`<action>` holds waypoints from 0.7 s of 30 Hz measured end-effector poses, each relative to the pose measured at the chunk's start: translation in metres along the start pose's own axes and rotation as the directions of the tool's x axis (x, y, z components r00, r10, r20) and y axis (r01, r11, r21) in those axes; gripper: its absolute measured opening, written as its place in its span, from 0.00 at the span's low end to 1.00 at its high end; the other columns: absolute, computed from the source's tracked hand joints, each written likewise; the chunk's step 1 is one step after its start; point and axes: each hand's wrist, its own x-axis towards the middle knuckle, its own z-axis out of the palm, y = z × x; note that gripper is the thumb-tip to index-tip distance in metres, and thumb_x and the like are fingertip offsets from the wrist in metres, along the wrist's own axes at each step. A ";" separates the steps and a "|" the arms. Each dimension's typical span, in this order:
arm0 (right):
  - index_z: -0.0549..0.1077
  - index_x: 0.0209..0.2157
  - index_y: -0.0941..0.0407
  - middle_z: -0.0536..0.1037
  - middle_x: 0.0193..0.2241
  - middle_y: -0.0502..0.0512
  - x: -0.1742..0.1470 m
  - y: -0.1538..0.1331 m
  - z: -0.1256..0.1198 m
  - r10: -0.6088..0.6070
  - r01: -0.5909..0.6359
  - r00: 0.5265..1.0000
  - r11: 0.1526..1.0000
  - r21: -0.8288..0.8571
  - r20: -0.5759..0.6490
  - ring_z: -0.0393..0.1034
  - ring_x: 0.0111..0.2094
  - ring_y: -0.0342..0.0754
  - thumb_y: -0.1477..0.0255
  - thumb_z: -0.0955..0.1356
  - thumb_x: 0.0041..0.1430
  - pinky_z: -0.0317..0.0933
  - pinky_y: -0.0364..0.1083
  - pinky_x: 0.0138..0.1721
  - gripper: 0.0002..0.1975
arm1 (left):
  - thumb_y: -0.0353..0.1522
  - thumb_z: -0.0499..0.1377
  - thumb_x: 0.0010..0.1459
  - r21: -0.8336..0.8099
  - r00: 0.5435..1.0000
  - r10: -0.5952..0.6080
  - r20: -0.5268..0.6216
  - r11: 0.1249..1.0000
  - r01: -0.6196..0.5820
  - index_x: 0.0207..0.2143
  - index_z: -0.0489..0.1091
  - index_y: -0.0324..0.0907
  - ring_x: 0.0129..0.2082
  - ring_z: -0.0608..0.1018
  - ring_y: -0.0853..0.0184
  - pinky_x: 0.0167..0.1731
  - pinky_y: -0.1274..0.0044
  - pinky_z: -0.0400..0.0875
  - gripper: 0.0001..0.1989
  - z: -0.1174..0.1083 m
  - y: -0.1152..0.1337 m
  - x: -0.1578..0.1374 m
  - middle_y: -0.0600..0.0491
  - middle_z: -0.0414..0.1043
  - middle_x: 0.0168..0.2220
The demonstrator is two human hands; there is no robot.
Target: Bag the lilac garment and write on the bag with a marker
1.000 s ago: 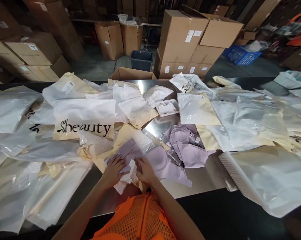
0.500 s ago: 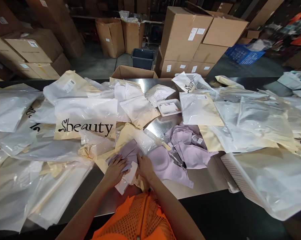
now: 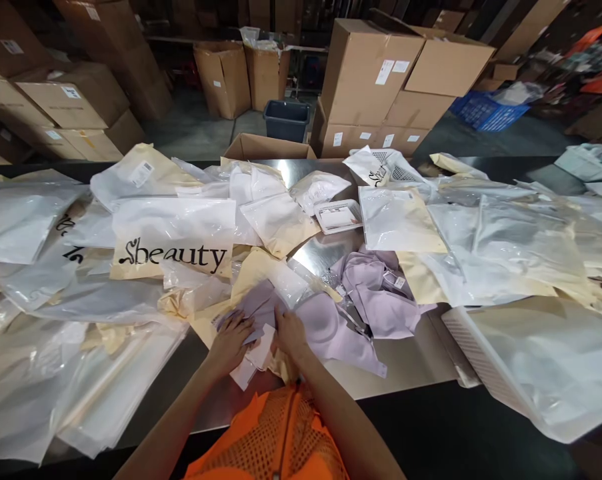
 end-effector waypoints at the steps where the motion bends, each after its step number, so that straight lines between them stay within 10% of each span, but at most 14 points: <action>1: 0.57 0.69 0.62 0.72 0.50 0.66 0.000 0.001 -0.001 -0.008 0.008 1.000 0.999 0.041 -0.008 0.65 0.52 0.61 0.77 0.62 0.61 0.60 0.52 0.53 0.34 | 0.26 0.54 0.64 0.001 1.000 0.000 0.001 1.000 0.000 0.56 0.72 0.38 0.68 0.58 0.52 0.68 0.55 0.50 0.20 0.001 -0.001 0.000 0.52 0.65 0.64; 7: 0.80 0.40 0.59 0.73 0.37 0.58 -0.039 0.042 0.006 -0.087 0.153 0.985 0.839 0.522 -0.150 0.69 0.40 0.49 0.79 0.63 0.57 0.62 0.45 0.45 0.15 | 0.26 0.53 0.61 -0.005 0.965 0.144 -0.217 0.989 -0.149 0.53 0.74 0.37 0.62 0.67 0.51 0.61 0.53 0.63 0.19 0.017 -0.022 -0.007 0.50 0.73 0.57; 11: 0.77 0.39 0.62 0.73 0.42 0.62 -0.088 0.099 0.026 0.286 -0.108 0.929 0.815 0.570 -0.233 0.69 0.47 0.54 0.78 0.63 0.55 0.62 0.49 0.52 0.13 | 0.27 0.51 0.65 0.024 0.859 0.166 -0.483 0.984 -0.177 0.54 0.72 0.37 0.59 0.71 0.57 0.57 0.62 0.69 0.19 0.019 -0.036 -0.020 0.49 0.73 0.55; 16: 0.54 0.67 0.70 0.59 0.60 0.79 -0.127 0.167 0.045 0.897 -0.724 0.430 0.409 0.556 -0.101 0.54 0.63 0.72 0.63 0.69 0.61 0.53 0.61 0.61 0.40 | 0.38 0.41 0.70 -0.118 0.788 -0.201 -0.582 0.980 0.163 0.54 0.71 0.32 0.51 0.75 0.53 0.52 0.61 0.69 0.26 -0.009 -0.031 -0.037 0.40 0.74 0.50; 18: 0.54 0.67 0.69 0.61 0.60 0.78 -0.133 0.186 0.048 0.888 -0.761 0.458 0.361 0.539 0.051 0.58 0.61 0.72 0.60 0.67 0.64 0.58 0.61 0.57 0.39 | 0.42 0.39 0.68 -0.243 0.708 -0.466 -0.530 0.884 0.400 0.56 0.69 0.28 0.49 0.74 0.48 0.50 0.58 0.69 0.31 -0.028 -0.022 -0.042 0.35 0.73 0.48; 21: 0.73 0.48 0.65 0.74 0.46 0.70 -0.134 0.198 0.044 0.756 -0.685 0.643 0.495 0.535 0.123 0.68 0.52 0.66 0.65 0.62 0.67 0.62 0.57 0.53 0.18 | 0.41 0.39 0.66 -0.381 0.533 -0.729 -0.429 0.681 0.625 0.61 0.65 0.35 0.47 0.75 0.46 0.46 0.57 0.69 0.31 -0.057 -0.003 -0.045 0.38 0.73 0.48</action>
